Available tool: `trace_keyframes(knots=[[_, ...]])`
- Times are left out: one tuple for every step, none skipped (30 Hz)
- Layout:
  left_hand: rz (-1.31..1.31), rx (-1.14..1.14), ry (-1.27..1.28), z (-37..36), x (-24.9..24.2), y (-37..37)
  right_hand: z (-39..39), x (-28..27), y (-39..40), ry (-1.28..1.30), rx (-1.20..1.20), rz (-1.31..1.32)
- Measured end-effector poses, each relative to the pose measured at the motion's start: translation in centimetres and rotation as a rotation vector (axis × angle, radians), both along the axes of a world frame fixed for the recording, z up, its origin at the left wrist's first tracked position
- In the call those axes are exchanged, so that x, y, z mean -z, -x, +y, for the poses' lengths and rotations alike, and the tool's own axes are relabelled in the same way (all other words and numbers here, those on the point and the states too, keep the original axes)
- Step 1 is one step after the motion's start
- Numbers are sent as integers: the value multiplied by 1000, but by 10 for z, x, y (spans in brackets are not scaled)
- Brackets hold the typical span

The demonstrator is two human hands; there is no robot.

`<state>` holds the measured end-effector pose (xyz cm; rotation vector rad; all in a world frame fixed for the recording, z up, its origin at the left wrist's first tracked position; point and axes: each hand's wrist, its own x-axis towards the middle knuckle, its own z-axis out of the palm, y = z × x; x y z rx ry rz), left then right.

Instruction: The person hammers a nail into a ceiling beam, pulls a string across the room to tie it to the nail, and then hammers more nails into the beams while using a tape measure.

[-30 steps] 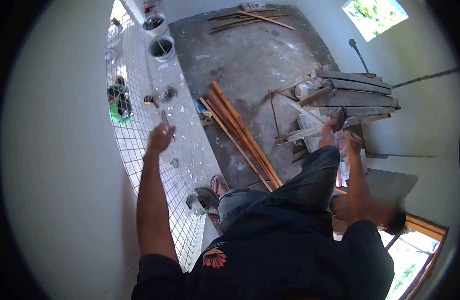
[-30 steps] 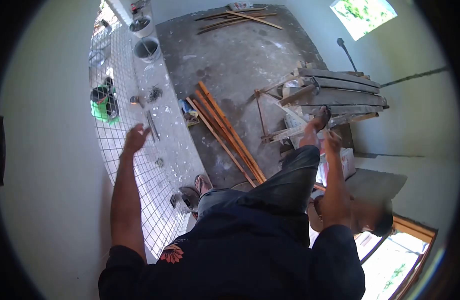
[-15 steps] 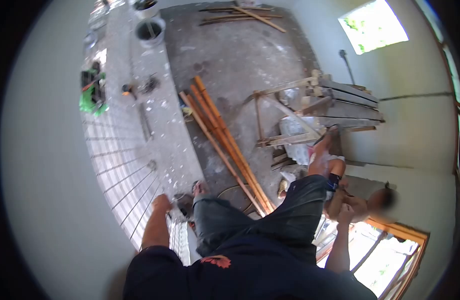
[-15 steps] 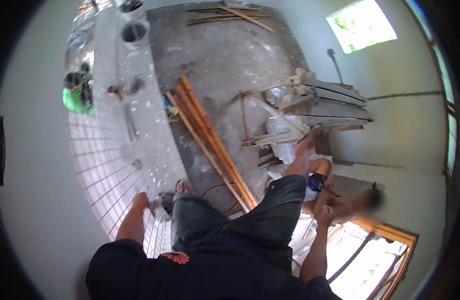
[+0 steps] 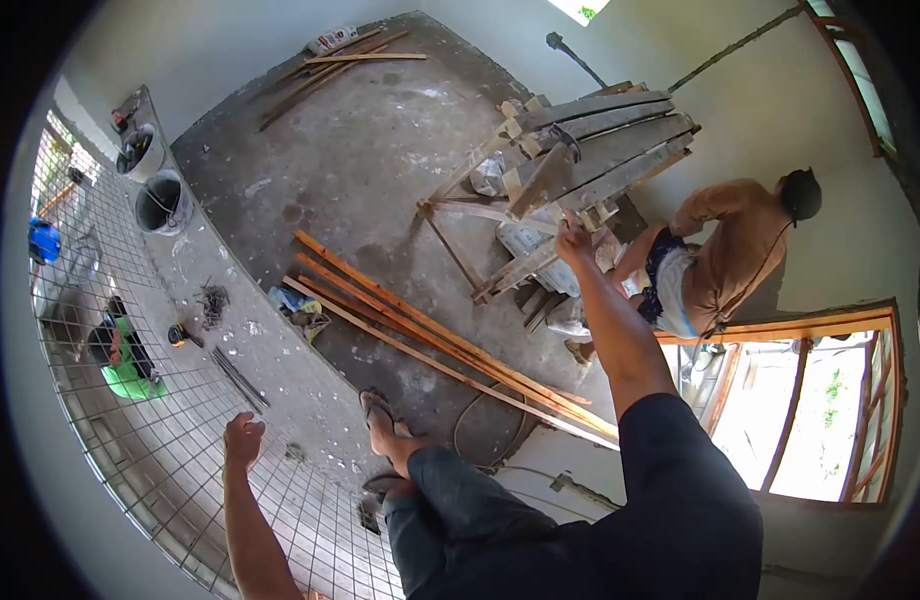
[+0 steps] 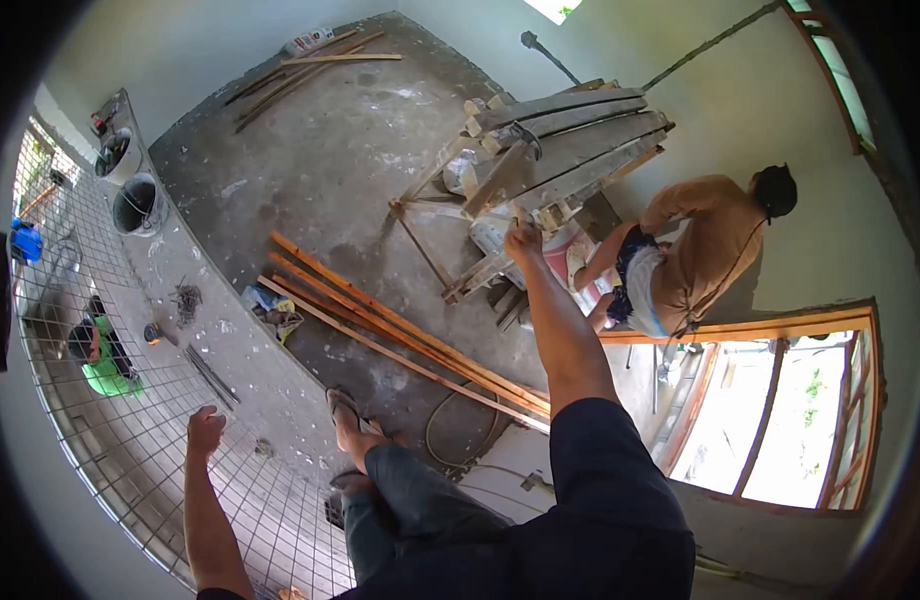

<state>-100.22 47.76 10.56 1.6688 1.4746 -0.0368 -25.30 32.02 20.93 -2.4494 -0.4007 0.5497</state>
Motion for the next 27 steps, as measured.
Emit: trace_keyframes(knots=[[95, -35, 56, 3, -48, -26, 15, 14, -9, -7, 27, 10], [73, -62, 44, 4, -33, -13, 32, 25, -23, -15, 52, 18], [95, -65, 67, 4, -32, -8, 48, 41, -32, -26, 83, 26], [167, -19, 29, 0, -52, -19, 64, 57, -42, -39, 109, 35], [215, -3, 59, -4, -39, -8, 78, 72, -54, -49, 134, 40], [232, 11, 80, -11, -23, 4, 92, 86, -62, -58, 161, 43], [248, 74, 104, -19, -21, 5, 101, 102, -71, -65, 192, 51], [269, 97, 135, -30, 1, 19, 110, 117, -75, -75, 215, 53], [268, 250, -54, -54, 40, 48, 116, 127, -79, -84, 240, 55], [174, 968, -242, -61, 37, 54, 117, 132, -85, -89, 256, 58], [220, 994, 70, -85, 49, 63, 117, 135, -86, -92, 271, 64], [32, 1072, 169, -111, 56, 72, 118, 138, -87, -90, 290, 67], [209, 829, 516, -138, 28, 56, 117, 139, -90, -86, 312, 71], [423, 542, 758, -164, -5, 35, 118, 139, -90, -85, 327, 77], [483, 406, 786, -165, -8, 16, 119, 140, -87, -81, 345, 92], [477, 374, 768, -149, -3, -1, 121, 140, -85, -79, 363, 104], [460, 356, 731, -127, 4, -21, 121, 143, -80, -77, 381, 121], [435, 340, 691, -101, 13, -43, 122, 142, -79, -78, 401, 132], [406, 326, 646, -73, 21, -67, 122, 141, -73, -76, 418, 150], [379, 316, 600, -46, 25, -90, 125, 141, -71, -76, 435, 170], [352, 301, 557, -18, 27, -112, 127, 140, -69, -84, 450, 185], [319, 289, 519, 7, 26, -132, 129, 138, -67, -93, 464, 203], [291, 277, 479, 30, 24, -150, 133, 138, -65, -97, 475, 221], [267, 278, 447, 49, 23, -166, 135, 137, -64, -102, 483, 232], [242, 279, 419, 68, 21, -183, 134, 137, -64, -105, 493, 241], [218, 284, 396, 84, 21, -198, 134, 135, -65, -112, 503, 247], [197, 290, 373, 99, 20, -212, 134, 132, -65, -119, 511, 255]])
